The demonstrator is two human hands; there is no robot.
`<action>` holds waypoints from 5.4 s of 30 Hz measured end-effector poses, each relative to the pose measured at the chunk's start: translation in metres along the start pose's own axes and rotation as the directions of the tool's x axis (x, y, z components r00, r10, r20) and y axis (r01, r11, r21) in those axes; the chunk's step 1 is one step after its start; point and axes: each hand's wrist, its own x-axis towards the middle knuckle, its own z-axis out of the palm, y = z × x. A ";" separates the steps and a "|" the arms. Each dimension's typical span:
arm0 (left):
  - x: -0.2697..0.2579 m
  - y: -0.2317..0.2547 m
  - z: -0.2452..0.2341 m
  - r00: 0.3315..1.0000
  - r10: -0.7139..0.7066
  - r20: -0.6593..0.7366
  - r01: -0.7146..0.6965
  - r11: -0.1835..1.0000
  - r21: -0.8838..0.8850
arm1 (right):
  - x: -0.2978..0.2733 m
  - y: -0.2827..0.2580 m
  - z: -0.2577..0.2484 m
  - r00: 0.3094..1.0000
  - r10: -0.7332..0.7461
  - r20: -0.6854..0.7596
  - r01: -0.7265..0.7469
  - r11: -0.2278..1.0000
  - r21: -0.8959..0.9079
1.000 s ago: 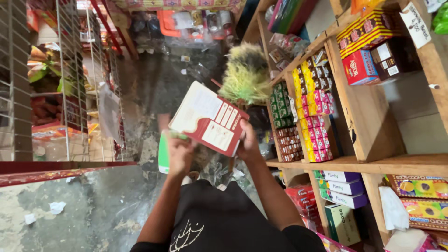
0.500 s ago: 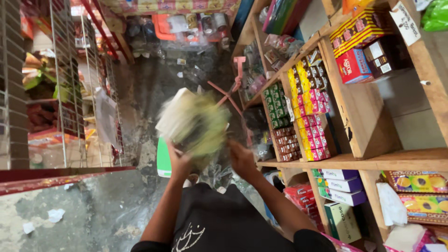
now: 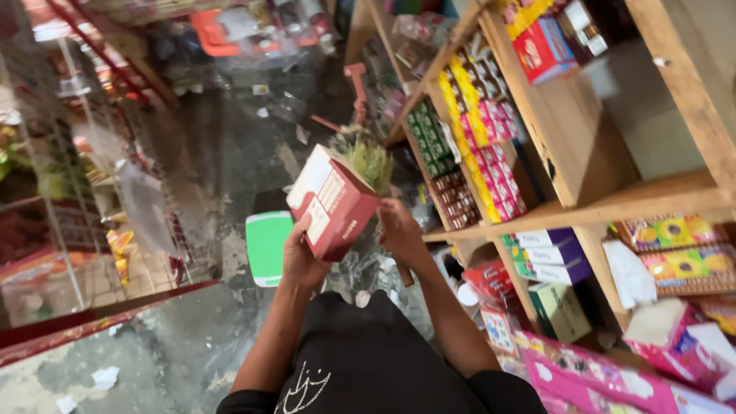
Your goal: The person unpacks small green boxes from plastic bags and places them onto a wooden shelf. They then pick up a broom and dust several product boxes on the shelves before placing them back.
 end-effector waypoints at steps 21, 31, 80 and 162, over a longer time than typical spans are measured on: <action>0.065 -0.195 -0.002 0.904 -0.424 -0.054 0.396 0.784 0.478 | -0.124 0.114 -0.105 0.941 0.165 -0.295 0.165 0.537 0.827; 0.075 -0.245 -0.051 0.862 -0.439 -0.252 0.473 0.521 0.711 | -0.185 0.183 -0.102 0.288 0.543 -0.789 0.585 0.552 0.594; 0.070 -0.180 -0.074 0.818 -0.299 -0.491 0.570 0.538 0.622 | -0.205 0.406 -0.345 -0.592 0.292 -0.751 0.368 0.927 0.070; 0.234 -0.218 -0.009 0.678 -0.597 -0.430 0.649 0.211 0.731 | -0.123 0.279 -0.391 0.421 -0.090 -0.902 -0.291 0.929 -0.228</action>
